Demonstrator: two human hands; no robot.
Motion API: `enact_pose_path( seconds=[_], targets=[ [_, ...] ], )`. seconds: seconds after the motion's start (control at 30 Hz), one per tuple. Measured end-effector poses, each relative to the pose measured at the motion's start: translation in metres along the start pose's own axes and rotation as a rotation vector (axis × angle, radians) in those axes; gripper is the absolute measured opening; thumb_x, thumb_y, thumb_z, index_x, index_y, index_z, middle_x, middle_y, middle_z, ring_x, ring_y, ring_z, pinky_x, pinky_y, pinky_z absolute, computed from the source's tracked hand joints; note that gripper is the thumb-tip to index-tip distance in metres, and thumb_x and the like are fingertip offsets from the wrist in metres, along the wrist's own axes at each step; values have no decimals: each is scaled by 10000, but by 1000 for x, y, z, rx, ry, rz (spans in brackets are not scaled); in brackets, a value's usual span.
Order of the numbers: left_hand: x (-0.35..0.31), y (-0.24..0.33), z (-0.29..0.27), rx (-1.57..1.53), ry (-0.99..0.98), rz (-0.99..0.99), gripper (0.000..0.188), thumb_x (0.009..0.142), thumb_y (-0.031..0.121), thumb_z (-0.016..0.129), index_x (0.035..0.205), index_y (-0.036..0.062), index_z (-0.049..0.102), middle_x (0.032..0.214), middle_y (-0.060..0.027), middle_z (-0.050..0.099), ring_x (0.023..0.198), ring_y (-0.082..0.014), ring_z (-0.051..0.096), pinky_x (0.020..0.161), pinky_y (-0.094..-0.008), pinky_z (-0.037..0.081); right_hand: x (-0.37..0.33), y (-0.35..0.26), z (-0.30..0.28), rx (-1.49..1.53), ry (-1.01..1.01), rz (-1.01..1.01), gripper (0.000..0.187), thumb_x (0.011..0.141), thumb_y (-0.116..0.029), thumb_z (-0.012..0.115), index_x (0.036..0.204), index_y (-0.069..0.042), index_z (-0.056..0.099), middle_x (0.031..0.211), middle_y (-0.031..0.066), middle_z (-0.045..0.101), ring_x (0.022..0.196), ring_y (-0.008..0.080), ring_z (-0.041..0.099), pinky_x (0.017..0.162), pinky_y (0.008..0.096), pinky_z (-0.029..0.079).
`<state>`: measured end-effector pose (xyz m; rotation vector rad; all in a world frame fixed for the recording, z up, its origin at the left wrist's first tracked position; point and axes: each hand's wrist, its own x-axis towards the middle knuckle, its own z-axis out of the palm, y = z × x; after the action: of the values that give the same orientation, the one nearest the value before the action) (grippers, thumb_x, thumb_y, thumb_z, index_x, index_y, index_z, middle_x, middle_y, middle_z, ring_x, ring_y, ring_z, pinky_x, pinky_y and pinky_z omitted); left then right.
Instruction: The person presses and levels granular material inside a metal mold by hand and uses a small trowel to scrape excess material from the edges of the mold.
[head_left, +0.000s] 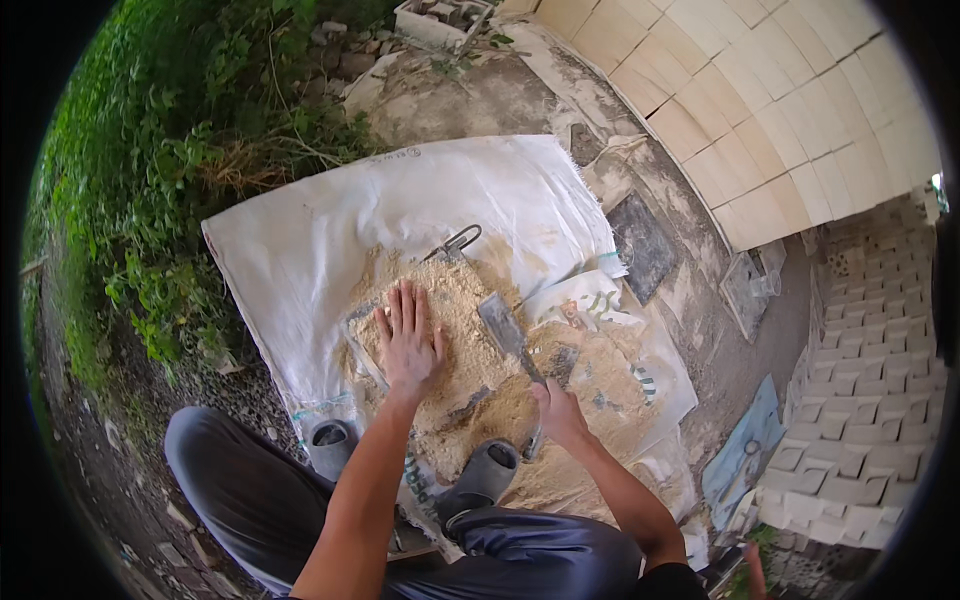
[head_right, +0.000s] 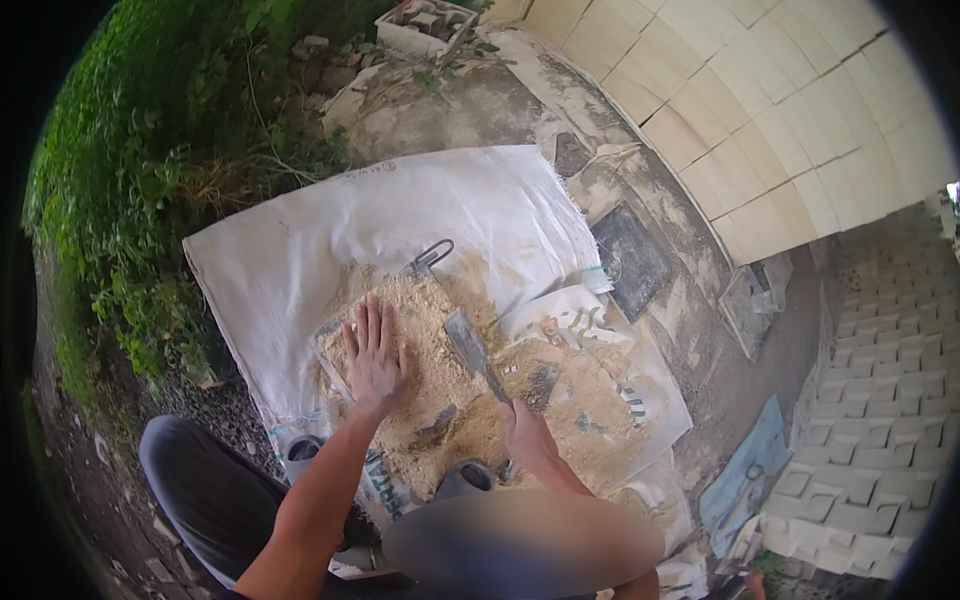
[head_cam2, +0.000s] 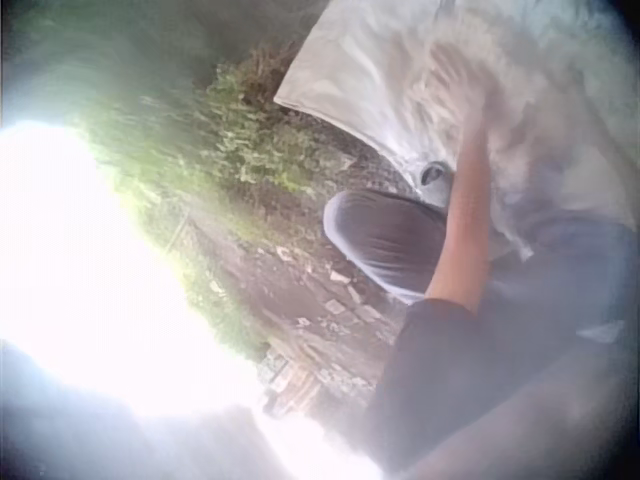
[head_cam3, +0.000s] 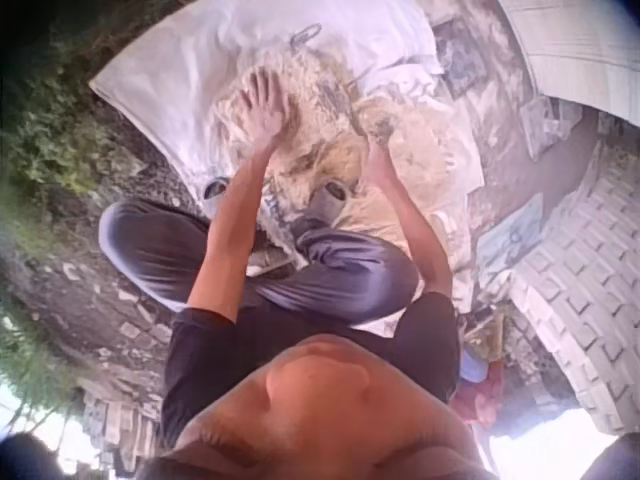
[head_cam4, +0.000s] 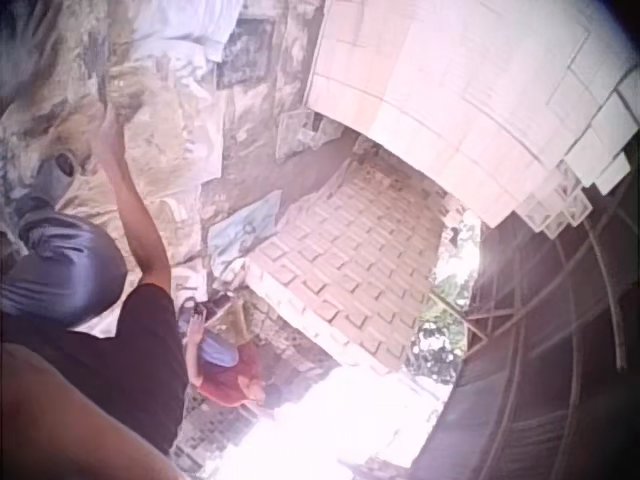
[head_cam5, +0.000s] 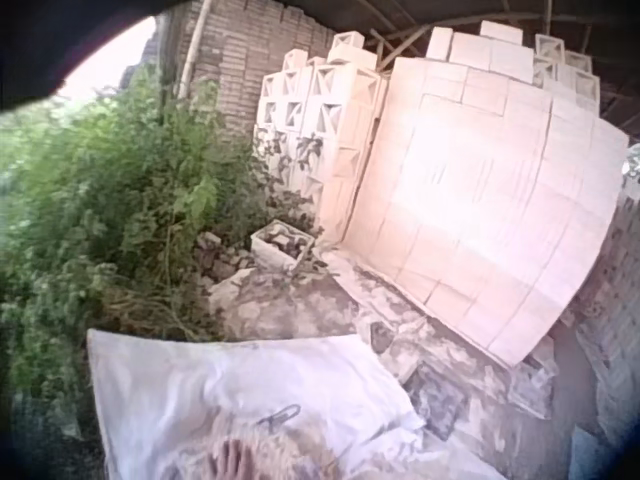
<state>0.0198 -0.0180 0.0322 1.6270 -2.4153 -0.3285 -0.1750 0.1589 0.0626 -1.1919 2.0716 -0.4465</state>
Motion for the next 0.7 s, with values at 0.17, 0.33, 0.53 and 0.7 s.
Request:
enact_pose_path(
  seconds=[0.17, 0.33, 0.53, 0.7],
  targets=[
    [6, 4, -11, -6, -37, 31, 647, 924, 348, 391, 1477, 59, 220, 1565, -96, 122, 1451, -254, 71, 1163, -489, 35, -8, -33, -23, 183, 193, -75, 256, 971, -217, 451, 985, 37, 484, 715, 289, 591, 727, 478, 587, 585, 511, 445],
    [8, 1, -6, -7, -50, 6, 648, 924, 356, 395, 1479, 71, 221, 1564, -74, 143, 1450, -233, 86, 1162, -491, 39, -4, 20, 23, -129, -19, 103, 245, 964, -208, 457, 947, 34, 490, 735, 275, 595, 746, 472, 595, 600, 508, 450],
    [6, 0, -4, -10, -60, -2, 644, 925, 360, 395, 1479, 78, 227, 1562, -66, 153, 1450, -228, 90, 1162, -492, 44, 6, -23, -6, 111, 38, 97, 272, 965, -239, 468, 969, 32, 485, 704, 276, 586, 667, 468, 586, 546, 524, 418],
    [11, 3, -7, -28, -42, 13, 641, 924, 346, 399, 1476, 67, 231, 1561, -64, 159, 1450, -232, 95, 1159, -496, 54, 23, -24, -5, 14, 161, -8, 295, 968, -257, 469, 1010, 35, 494, 720, 286, 592, 674, 469, 585, 557, 538, 416]
  ],
)
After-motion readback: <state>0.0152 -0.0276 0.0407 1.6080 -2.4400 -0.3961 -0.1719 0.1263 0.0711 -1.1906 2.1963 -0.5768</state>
